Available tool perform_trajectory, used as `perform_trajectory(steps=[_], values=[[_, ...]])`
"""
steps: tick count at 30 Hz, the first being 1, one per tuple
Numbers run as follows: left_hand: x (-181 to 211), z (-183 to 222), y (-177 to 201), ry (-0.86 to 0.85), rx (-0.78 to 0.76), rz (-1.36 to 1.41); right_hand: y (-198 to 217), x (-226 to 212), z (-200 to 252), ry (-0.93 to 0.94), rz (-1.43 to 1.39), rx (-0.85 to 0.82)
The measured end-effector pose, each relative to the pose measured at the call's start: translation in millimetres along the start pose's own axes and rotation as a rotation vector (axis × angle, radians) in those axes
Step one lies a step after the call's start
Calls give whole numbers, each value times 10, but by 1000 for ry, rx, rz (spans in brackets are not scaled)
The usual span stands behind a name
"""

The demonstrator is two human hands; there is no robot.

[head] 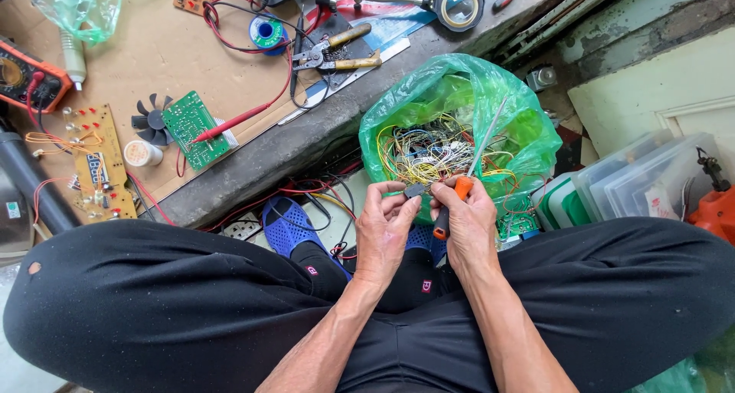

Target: Sorting and untangling a bag of electronic wires and components using a small tool.

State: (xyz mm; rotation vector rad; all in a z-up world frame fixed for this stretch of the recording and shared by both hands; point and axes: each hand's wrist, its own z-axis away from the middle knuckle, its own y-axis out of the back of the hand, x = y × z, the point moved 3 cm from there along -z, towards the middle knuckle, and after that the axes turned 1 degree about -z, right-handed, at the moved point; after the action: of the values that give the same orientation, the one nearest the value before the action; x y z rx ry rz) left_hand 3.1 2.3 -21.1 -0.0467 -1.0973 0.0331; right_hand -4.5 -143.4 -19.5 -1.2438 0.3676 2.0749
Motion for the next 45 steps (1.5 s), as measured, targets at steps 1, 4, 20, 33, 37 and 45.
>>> perform_trajectory(steps=[1,4,20,33,37,45], values=[[11,2,1,0,1,0,-5,1,-2,-1,0,-1],[30,7,10,13,4,-1,-17,9,-6,1,4,3],[0,-6,15,5,8,-28,-32,30,-36,-7,17,16],[-16,-11,12,4,9,-31,-28,24,-43,-6,16,15],[11,6,15,4,16,-30,-34,4,-30,-6,18,15],[-21,0,22,-3,25,-23,-73,-13,-15,-18,-1,12]])
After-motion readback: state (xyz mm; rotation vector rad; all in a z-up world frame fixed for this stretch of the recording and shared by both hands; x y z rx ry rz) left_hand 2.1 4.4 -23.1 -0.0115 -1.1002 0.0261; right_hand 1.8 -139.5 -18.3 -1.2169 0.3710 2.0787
